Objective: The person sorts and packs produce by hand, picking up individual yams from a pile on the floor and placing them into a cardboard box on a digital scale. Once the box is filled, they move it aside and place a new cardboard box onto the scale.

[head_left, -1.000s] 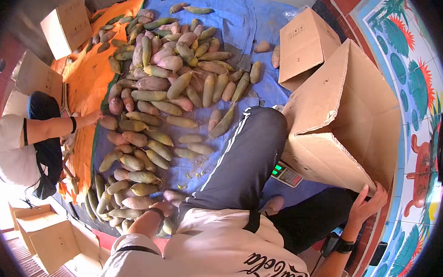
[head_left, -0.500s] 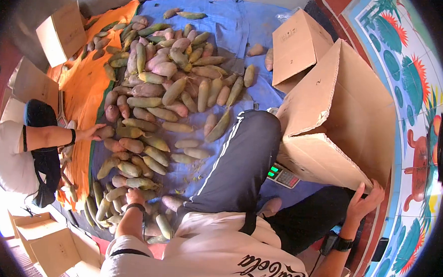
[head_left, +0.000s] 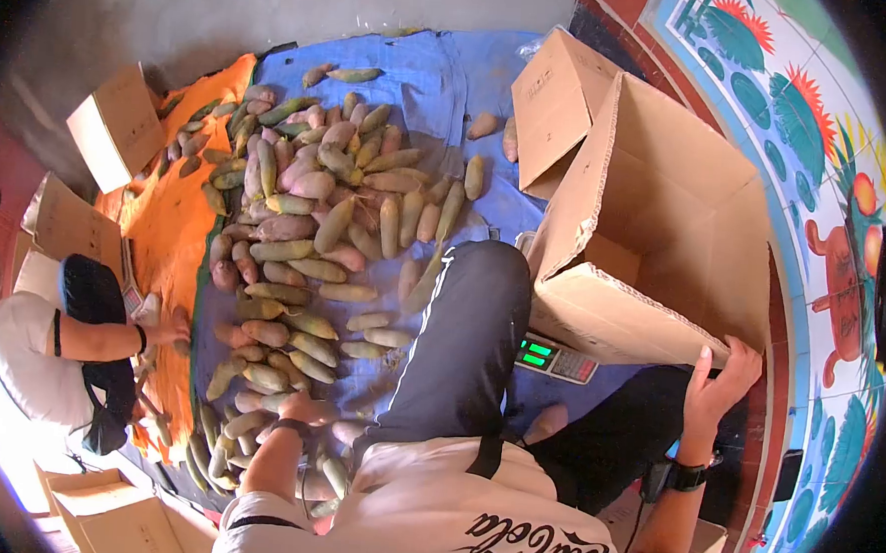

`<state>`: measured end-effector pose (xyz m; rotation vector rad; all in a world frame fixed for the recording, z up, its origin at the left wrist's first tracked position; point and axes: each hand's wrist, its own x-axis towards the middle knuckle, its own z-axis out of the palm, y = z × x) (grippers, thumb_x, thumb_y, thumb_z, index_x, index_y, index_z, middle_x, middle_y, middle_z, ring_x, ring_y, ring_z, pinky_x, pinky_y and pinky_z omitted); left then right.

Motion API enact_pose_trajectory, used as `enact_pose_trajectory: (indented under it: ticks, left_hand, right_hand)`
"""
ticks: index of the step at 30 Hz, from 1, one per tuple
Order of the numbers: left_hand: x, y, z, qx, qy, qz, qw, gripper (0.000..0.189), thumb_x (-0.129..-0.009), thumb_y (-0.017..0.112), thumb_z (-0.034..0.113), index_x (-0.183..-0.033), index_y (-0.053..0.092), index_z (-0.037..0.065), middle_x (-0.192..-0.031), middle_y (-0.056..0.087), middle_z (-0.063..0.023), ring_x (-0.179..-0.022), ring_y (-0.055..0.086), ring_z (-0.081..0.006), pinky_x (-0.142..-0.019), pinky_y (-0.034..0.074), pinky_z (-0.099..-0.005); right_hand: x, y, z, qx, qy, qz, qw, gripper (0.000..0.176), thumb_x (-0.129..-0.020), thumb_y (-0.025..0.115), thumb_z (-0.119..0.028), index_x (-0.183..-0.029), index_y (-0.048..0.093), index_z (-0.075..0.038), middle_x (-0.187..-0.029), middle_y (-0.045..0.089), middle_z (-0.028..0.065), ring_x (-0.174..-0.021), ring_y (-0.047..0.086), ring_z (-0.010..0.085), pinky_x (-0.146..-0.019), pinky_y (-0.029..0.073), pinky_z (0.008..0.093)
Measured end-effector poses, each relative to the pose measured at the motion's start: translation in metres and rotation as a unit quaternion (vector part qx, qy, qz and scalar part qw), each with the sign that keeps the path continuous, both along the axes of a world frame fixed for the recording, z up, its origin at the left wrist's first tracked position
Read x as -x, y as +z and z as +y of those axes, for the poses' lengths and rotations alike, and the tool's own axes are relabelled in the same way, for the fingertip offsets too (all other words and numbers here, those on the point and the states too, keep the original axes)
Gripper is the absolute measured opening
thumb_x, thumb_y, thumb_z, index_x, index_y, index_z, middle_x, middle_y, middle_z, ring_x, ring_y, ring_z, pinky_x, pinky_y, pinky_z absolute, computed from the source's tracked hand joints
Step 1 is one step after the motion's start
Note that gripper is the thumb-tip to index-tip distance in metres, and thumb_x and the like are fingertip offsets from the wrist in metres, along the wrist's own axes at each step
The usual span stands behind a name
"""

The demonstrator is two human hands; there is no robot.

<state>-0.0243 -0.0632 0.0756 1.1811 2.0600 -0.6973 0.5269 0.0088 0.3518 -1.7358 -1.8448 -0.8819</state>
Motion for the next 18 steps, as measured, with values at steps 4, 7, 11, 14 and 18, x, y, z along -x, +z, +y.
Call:
enact_pose_trajectory:
  ticks: [4, 7, 11, 14, 18]
  left_hand:
    - [0.052, -0.102, 0.026, -0.128, -0.190, -0.114, 0.967, 0.066, -0.065, 0.074, 0.047, -0.106, 0.056, -0.001, -0.099, 0.063, -0.0207, -0.095, 0.062, -0.0303, -0.079, 0.050, -0.0375]
    - [-0.030, 0.058, 0.085, -0.343, -0.012, -0.149, 0.927, 0.063, -0.066, 0.075, 0.045, -0.102, 0.054, -0.002, -0.093, 0.063, -0.0227, -0.090, 0.062, -0.0335, -0.076, 0.049, -0.0404]
    - [-0.077, 0.137, 0.133, -0.521, 0.128, -0.325, 0.779, 0.051, -0.068, 0.076, 0.030, -0.098, 0.052, -0.005, -0.078, 0.060, -0.0181, -0.075, 0.059, -0.0243, -0.070, 0.047, -0.0352]
    - [-0.129, 0.233, 0.146, -0.527, 0.150, -0.495, 0.675, 0.042, -0.074, 0.073, 0.018, -0.104, 0.051, -0.002, -0.090, 0.059, -0.0078, -0.080, 0.055, -0.0119, -0.069, 0.046, -0.0268]
    - [-0.180, 0.283, 0.161, -0.562, 0.060, -0.608, 0.558, 0.045, -0.073, 0.074, 0.009, -0.108, 0.048, -0.002, -0.098, 0.056, -0.0080, -0.092, 0.054, -0.0133, -0.081, 0.045, -0.0269]
  right_hand:
    - [0.001, 0.000, 0.000, -0.006, 0.008, 0.005, 1.000, 0.032, -0.080, 0.061, -0.021, -0.103, 0.051, -0.001, -0.098, 0.051, 0.0159, -0.095, 0.045, 0.0345, -0.086, 0.034, 0.0458]
    - [-0.001, -0.002, -0.002, -0.006, 0.012, 0.007, 1.000, 0.031, -0.081, 0.060, -0.020, -0.103, 0.051, -0.001, -0.099, 0.051, 0.0160, -0.096, 0.045, 0.0344, -0.087, 0.033, 0.0460]
    - [-0.001, -0.003, -0.002, 0.000, 0.005, 0.021, 1.000, 0.030, -0.082, 0.058, -0.020, -0.104, 0.051, -0.001, -0.101, 0.050, 0.0162, -0.098, 0.044, 0.0348, -0.089, 0.032, 0.0464]
    - [-0.001, -0.004, -0.002, -0.008, 0.008, 0.017, 1.000, 0.030, -0.082, 0.058, -0.020, -0.104, 0.051, -0.001, -0.100, 0.050, 0.0164, -0.099, 0.044, 0.0352, -0.090, 0.032, 0.0469]
    - [0.001, -0.002, -0.001, -0.021, 0.016, 0.015, 1.000, 0.034, -0.079, 0.061, -0.024, -0.102, 0.050, -0.001, -0.096, 0.050, 0.0168, -0.094, 0.044, 0.0357, -0.088, 0.033, 0.0478]
